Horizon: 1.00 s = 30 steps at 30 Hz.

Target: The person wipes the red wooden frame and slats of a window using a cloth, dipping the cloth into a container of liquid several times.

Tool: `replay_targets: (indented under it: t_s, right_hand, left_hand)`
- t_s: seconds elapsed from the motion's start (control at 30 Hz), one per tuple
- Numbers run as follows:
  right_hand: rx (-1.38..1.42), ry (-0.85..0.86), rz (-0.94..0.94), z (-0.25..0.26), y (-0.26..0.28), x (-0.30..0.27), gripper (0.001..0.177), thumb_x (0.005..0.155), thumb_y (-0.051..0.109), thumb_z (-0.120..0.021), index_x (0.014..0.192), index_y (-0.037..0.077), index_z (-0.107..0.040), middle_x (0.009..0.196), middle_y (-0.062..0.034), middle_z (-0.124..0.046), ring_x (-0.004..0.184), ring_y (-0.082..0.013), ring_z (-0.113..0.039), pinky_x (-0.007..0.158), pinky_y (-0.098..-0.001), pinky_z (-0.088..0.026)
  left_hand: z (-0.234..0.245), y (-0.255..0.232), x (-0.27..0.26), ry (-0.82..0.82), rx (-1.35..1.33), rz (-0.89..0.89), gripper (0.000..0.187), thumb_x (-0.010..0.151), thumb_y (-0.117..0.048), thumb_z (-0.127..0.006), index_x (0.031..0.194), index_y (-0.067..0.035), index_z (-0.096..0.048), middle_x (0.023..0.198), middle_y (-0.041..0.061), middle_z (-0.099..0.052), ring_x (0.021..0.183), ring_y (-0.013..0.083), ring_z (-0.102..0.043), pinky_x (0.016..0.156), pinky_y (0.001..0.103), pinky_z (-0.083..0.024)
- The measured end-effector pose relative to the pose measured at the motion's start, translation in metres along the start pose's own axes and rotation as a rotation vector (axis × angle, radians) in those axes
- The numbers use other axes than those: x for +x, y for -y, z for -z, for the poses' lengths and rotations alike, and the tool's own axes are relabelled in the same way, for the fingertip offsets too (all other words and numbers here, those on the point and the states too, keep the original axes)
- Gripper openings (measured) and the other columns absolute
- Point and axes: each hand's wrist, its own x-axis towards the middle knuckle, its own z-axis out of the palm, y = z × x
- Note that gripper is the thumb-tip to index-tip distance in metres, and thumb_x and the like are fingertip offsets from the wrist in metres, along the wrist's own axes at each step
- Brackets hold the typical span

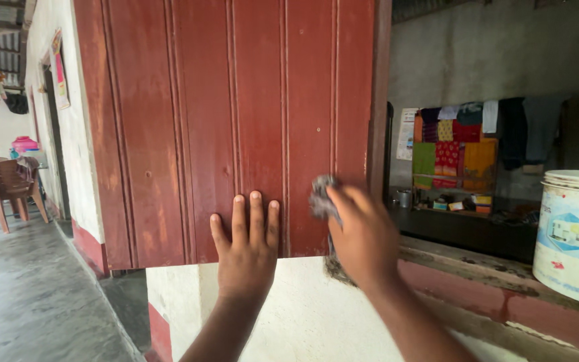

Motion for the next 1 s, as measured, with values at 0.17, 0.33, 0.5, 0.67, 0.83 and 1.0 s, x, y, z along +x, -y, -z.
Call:
replay_targets:
  t_s: [0.17, 0.33, 0.5, 0.67, 0.83, 1.0]
  right_hand:
    - [0.069, 0.019, -0.048, -0.017, 0.019, -0.067, 0.05, 0.075, 0.013, -0.078, 0.125, 0.018, -0.072, 0.116, -0.0037, -0.069, 0.099, -0.0227, -0.068, 0.081, -0.0368, -0.057]
    - [0.106, 0.09, -0.035, -0.013, 0.024, -0.087, 0.047, 0.075, 0.013, -0.076, 0.121, 0.018, -0.073, 0.113, 0.0004, -0.073, 0.096, -0.0235, -0.071, 0.079, -0.0379, -0.058]
    - [0.07, 0.175, -0.418, 0.0, 0.006, -0.084, 0.045, 0.086, 0.021, -0.073, 0.131, 0.015, -0.066, 0.124, -0.0053, -0.068, 0.092, -0.0248, -0.072, 0.075, -0.0383, -0.059]
    - [0.051, 0.104, -0.494, -0.011, 0.021, -0.088, 0.041, 0.088, 0.02, -0.071, 0.128, 0.016, -0.067, 0.116, -0.0044, -0.07, 0.094, -0.0251, -0.072, 0.076, -0.0388, -0.058]
    - [0.168, -0.019, -0.119, -0.023, 0.049, -0.092, 0.046, 0.078, 0.014, -0.073, 0.124, 0.013, -0.069, 0.117, -0.0062, -0.07, 0.101, -0.029, -0.071, 0.077, -0.038, -0.058]
    - [0.208, 0.102, -0.386, -0.015, 0.03, -0.08, 0.044, 0.086, 0.019, -0.073, 0.129, 0.014, -0.067, 0.119, -0.0069, -0.068, 0.095, -0.0259, -0.071, 0.075, -0.0381, -0.058]
  left_hand:
    - [-0.001, -0.001, 0.001, -0.048, -0.026, 0.002, 0.062, 0.093, -0.024, -0.051, 0.153, -0.014, -0.042, 0.159, 0.018, -0.039, 0.144, 0.0406, -0.038, 0.11, 0.074, -0.028]
    - [0.003, 0.0, 0.0, -0.017, 0.001, -0.003, 0.063, 0.092, -0.024, -0.052, 0.153, -0.014, -0.043, 0.158, 0.017, -0.04, 0.144, 0.0406, -0.039, 0.109, 0.074, -0.029]
    - [0.006, 0.0, 0.0, 0.021, 0.025, -0.008, 0.062, 0.092, -0.023, -0.051, 0.153, -0.015, -0.043, 0.158, 0.017, -0.04, 0.144, 0.0396, -0.039, 0.11, 0.073, -0.028]
    - [0.004, -0.002, -0.001, -0.024, 0.011, 0.006, 0.061, 0.093, -0.025, -0.051, 0.153, -0.016, -0.044, 0.159, 0.017, -0.041, 0.144, 0.0398, -0.039, 0.109, 0.074, -0.029]
    - [0.004, -0.001, -0.002, -0.055, 0.013, 0.006, 0.059, 0.095, -0.024, -0.049, 0.152, -0.015, -0.048, 0.158, 0.017, -0.043, 0.145, 0.0404, -0.041, 0.11, 0.074, -0.029]
    - [0.004, -0.001, -0.002, -0.042, 0.046, 0.002, 0.057, 0.095, -0.024, -0.049, 0.152, -0.015, -0.049, 0.158, 0.017, -0.044, 0.145, 0.0403, -0.041, 0.11, 0.073, -0.029]
